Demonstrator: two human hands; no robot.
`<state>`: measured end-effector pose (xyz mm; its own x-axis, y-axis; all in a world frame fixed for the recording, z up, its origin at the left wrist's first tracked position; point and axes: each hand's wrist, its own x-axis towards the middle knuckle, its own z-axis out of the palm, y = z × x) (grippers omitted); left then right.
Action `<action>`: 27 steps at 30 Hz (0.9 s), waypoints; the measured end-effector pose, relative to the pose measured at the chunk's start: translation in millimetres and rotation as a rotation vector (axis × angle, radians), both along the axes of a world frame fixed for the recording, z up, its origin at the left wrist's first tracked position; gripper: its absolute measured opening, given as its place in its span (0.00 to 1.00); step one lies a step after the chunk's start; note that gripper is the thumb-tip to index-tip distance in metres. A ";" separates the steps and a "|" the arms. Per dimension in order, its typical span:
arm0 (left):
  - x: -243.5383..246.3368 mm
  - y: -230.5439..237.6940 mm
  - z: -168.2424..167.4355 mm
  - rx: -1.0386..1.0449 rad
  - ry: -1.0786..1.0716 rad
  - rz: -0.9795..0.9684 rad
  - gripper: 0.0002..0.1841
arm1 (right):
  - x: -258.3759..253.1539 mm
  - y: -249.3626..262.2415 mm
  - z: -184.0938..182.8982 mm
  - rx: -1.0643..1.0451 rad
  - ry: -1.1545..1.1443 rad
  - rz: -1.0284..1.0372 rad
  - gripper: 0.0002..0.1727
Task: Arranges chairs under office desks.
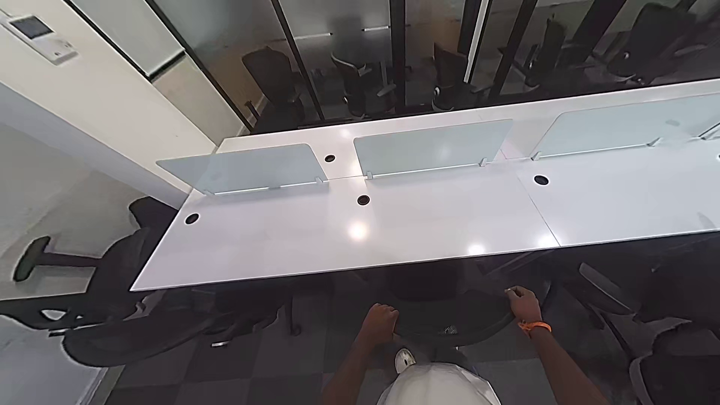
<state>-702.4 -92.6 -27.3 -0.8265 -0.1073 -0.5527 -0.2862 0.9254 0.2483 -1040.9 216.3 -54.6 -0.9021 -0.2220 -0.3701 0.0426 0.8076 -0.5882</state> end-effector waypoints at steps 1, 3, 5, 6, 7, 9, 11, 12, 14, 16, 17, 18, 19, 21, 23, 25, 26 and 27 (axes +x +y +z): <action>2.2 1.5 -0.6 0.001 0.003 -0.007 0.16 | 2.9 2.2 -1.2 -0.022 0.002 -0.015 0.15; 8.8 7.9 -3.1 -0.010 0.035 -0.003 0.15 | 10.2 7.9 -6.6 -0.103 0.015 -0.068 0.14; 16.5 15.5 -4.4 -0.022 0.070 0.015 0.16 | 21.3 11.0 -8.7 -0.196 0.019 -0.166 0.16; 19.1 17.7 -5.1 -0.028 0.087 0.019 0.16 | 27.5 11.9 -8.2 -0.232 0.023 -0.221 0.17; 21.4 18.5 -6.4 -0.030 0.111 0.021 0.16 | 34.8 12.5 -6.2 -0.262 0.029 -0.266 0.19; 25.6 16.2 -10.0 -0.019 0.167 0.022 0.19 | 50.4 17.7 -7.3 -0.284 0.050 -0.283 0.24; 27.3 13.2 -12.9 -0.004 0.178 0.007 0.23 | 67.5 25.9 -9.8 -0.294 0.040 -0.297 0.31; 27.6 11.5 -15.4 0.002 0.188 0.001 0.25 | 75.6 30.6 -10.8 -0.320 0.020 -0.299 0.33; 27.1 10.3 -15.8 0.016 0.183 0.004 0.32 | 89.6 47.5 -12.6 -0.353 -0.040 -0.246 0.34; 28.1 11.7 -11.1 0.030 0.190 0.025 0.36 | 103.6 75.5 -21.7 -0.299 -0.105 -0.145 0.34; 28.2 11.6 -10.2 0.032 0.192 0.032 0.37 | 110.0 93.4 -28.9 -0.232 -0.146 -0.088 0.36; 27.5 11.5 -8.2 0.034 0.185 0.036 0.38 | 116.0 114.0 -37.2 -0.156 -0.204 -0.023 0.40; 27.3 11.6 -7.0 0.032 0.190 0.033 0.38 | 123.1 136.6 -46.0 -0.071 -0.268 0.034 0.42; 25.8 15.3 -6.0 0.002 0.176 0.026 0.37 | 140.7 188.6 -67.4 0.095 -0.383 0.110 0.39; 19.8 28.9 1.6 -0.073 0.069 0.041 0.36 | 164.2 245.1 -86.8 0.195 -0.494 0.122 0.35; 13.4 56.6 12.0 -0.165 -0.006 0.072 0.33 | 191.6 298.7 -98.4 0.269 -0.588 0.132 0.32; 11.2 72.9 14.6 -0.204 0.003 0.096 0.32 | 204.3 322.9 -103.1 0.300 -0.617 0.142 0.31; 8.5 90.0 15.1 -0.228 0.036 0.124 0.32 | 215.7 346.9 -108.4 0.329 -0.636 0.162 0.30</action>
<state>-693.9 -2.6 -12.2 -0.8180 -0.3274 -0.4730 -0.3957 0.9170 0.0496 -825.2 563.2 -163.1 -0.4560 -0.1213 -0.8817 0.1606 0.9632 -0.2156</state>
